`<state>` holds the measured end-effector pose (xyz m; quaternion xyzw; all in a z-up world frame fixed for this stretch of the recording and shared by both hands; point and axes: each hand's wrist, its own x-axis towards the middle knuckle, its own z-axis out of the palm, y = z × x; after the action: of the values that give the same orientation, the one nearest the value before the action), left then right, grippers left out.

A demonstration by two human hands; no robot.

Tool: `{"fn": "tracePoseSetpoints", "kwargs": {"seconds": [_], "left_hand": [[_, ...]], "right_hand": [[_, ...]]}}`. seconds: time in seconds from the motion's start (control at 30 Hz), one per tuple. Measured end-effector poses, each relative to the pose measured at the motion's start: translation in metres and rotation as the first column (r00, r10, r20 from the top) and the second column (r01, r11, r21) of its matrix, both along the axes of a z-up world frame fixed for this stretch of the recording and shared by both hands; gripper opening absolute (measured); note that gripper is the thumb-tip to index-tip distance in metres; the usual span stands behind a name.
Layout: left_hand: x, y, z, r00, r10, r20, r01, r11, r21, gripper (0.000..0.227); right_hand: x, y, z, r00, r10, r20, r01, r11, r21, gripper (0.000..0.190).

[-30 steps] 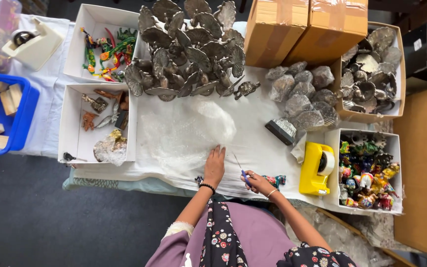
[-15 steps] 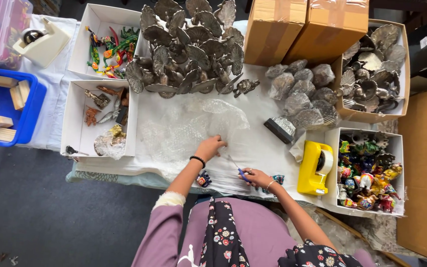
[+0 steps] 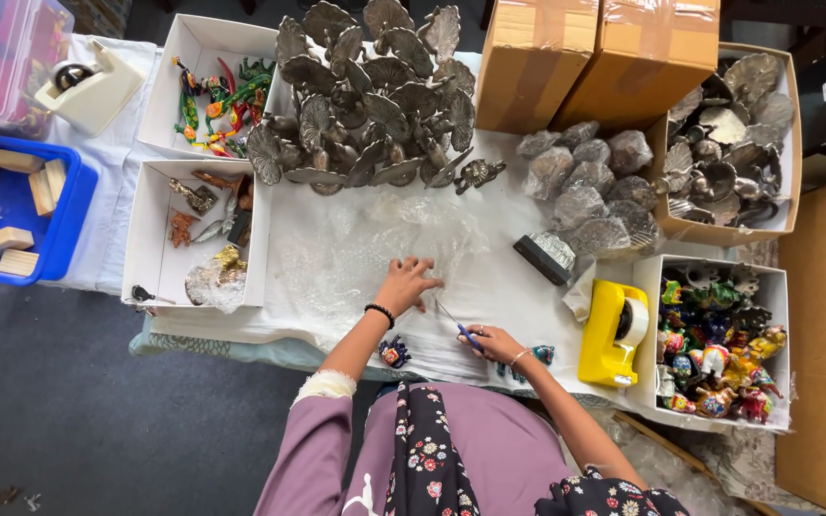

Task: The person wraps a small decorative item in bubble wrap and secures it with tape. They then cut a piece of bubble wrap and place it into a box.

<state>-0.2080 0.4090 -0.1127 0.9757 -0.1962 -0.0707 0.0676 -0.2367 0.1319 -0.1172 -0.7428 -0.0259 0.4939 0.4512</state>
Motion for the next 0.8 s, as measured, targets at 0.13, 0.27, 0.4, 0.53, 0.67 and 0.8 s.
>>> {"fn": "tracePoseSetpoints", "kwargs": {"seconds": [0.13, 0.27, 0.4, 0.53, 0.67, 0.8], "left_hand": [[0.003, 0.001, 0.0, 1.0, -0.013, -0.012, 0.013, 1.0, 0.003, 0.079], [0.004, 0.001, -0.002, 0.999, -0.03, -0.044, 0.03, 0.999, 0.01, 0.08], [0.007, 0.001, 0.001, 0.997, -0.039, -0.069, 0.041, 0.999, 0.027, 0.081], [0.007, 0.003, 0.005, 0.992, -0.042, -0.116, 0.048, 0.998, 0.043, 0.092], [0.01, 0.004, 0.003, 0.99, -0.072, -0.124, 0.078, 0.996, 0.043, 0.103], [0.017, 0.003, 0.007, 0.983, -0.09, -0.162, 0.098, 0.994, 0.04, 0.109]], "right_hand": [[0.004, 0.009, 0.009, 0.997, -0.032, -0.074, 0.032, 0.999, -0.01, 0.048], [0.011, 0.023, -0.035, 0.998, -0.06, -0.003, 0.06, 0.997, 0.038, 0.05], [0.013, 0.019, -0.047, 0.994, 0.0, 0.112, -0.005, 0.999, 0.043, 0.048], [0.012, 0.01, -0.01, 1.0, -0.024, 0.019, 0.025, 0.999, -0.022, 0.044], [0.019, 0.013, 0.014, 0.998, -0.033, -0.059, 0.031, 0.998, -0.046, 0.04], [0.034, 0.033, -0.013, 1.0, 0.019, 0.017, -0.02, 0.998, 0.058, 0.04]]}}
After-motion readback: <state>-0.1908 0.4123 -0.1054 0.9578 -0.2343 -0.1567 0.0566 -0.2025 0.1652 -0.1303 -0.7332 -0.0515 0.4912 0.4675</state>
